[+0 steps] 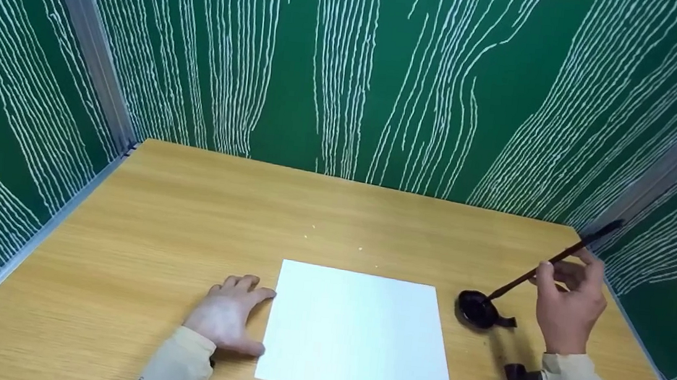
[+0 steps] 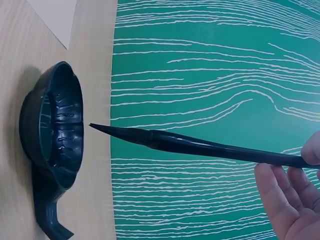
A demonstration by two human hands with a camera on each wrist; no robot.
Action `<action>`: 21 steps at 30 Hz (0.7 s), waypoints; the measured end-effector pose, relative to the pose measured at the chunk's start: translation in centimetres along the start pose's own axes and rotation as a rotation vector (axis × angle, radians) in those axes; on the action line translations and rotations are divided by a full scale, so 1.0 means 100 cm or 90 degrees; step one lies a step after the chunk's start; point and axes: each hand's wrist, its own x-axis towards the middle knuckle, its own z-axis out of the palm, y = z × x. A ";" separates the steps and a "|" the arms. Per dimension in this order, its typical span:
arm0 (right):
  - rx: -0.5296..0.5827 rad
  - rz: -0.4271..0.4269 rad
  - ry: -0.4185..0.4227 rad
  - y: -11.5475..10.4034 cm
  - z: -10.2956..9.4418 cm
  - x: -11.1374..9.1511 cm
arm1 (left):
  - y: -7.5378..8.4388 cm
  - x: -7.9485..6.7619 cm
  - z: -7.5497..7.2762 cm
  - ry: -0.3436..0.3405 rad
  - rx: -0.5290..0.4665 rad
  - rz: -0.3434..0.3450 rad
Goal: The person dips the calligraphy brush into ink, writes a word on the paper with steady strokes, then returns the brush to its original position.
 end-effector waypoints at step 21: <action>0.058 0.080 0.013 0.024 0.006 0.005 | -0.001 0.000 0.000 -0.008 -0.014 -0.005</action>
